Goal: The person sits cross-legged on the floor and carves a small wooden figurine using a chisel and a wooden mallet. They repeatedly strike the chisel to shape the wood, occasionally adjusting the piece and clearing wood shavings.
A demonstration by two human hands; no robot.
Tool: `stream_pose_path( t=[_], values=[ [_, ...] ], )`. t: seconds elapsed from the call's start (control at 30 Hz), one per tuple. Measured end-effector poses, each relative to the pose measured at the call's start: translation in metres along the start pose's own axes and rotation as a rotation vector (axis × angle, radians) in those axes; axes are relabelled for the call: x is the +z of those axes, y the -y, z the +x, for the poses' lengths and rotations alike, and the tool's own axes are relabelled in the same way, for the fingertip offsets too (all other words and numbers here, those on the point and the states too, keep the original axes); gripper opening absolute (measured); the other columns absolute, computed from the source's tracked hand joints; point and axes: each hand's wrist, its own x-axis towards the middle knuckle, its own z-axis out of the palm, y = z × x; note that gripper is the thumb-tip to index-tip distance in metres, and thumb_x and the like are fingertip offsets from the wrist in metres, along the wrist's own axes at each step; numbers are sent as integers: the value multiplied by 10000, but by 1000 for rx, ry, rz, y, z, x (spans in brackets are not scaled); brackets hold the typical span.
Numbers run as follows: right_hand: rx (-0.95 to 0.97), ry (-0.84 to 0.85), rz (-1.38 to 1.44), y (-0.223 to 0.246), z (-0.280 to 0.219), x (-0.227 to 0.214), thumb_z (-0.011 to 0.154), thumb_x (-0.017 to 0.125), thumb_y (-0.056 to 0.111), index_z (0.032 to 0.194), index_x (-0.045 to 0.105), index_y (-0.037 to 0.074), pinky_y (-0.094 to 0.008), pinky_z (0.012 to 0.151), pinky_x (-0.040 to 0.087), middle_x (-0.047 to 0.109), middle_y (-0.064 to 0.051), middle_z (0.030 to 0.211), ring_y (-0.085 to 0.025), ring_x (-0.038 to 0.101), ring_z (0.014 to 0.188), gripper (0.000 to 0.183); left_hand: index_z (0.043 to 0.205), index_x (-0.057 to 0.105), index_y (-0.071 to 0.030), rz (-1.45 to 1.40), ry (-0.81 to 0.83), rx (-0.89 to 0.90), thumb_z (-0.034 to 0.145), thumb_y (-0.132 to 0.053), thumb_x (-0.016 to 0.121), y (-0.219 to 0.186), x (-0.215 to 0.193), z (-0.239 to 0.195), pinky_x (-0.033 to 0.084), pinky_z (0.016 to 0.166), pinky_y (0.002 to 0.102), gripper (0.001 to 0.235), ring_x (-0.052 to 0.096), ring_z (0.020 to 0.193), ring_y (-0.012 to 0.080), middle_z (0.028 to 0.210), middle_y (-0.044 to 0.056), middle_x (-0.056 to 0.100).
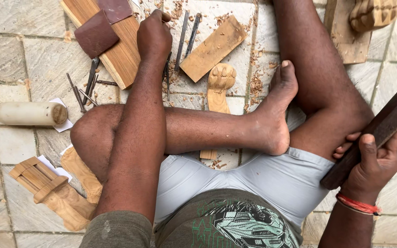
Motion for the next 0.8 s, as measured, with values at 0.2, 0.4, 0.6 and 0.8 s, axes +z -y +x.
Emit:
stream_pose_path(
  t=[0.2,0.4,0.6,0.8],
  values=[
    [-33,18,-28,-5,-1,-5,1191,684,133,1744,185,37,-276,625,572,660,-119,948,-158,661,717,752,917,789,-152,315,-196,177,891,-81,748,-15,-1,0,619,774,332,87,678,997,201,1024,91,742],
    [-35,28,-40,1,1,1,1182,677,138,1740,183,36,-274,615,574,659,-117,942,-152,664,718,752,943,735,-11,738,314,82,818,-613,805,-38,-12,-14,553,835,457,619,594,1053,295,915,127,710],
    [-26,18,-1,7,0,5,1188,696,165,1779,173,28,-257,622,572,654,-98,935,-136,653,706,801,1010,713,-41,418,346,-166,848,-367,848,-45,-10,-14,576,838,416,388,654,960,245,978,131,690],
    [-20,25,10,8,1,8,1171,687,154,1768,166,22,-261,617,572,655,-98,928,-134,655,704,804,1032,700,-9,281,147,-123,853,-257,854,-30,-1,-13,631,702,383,343,733,850,238,935,150,718]
  ],
)
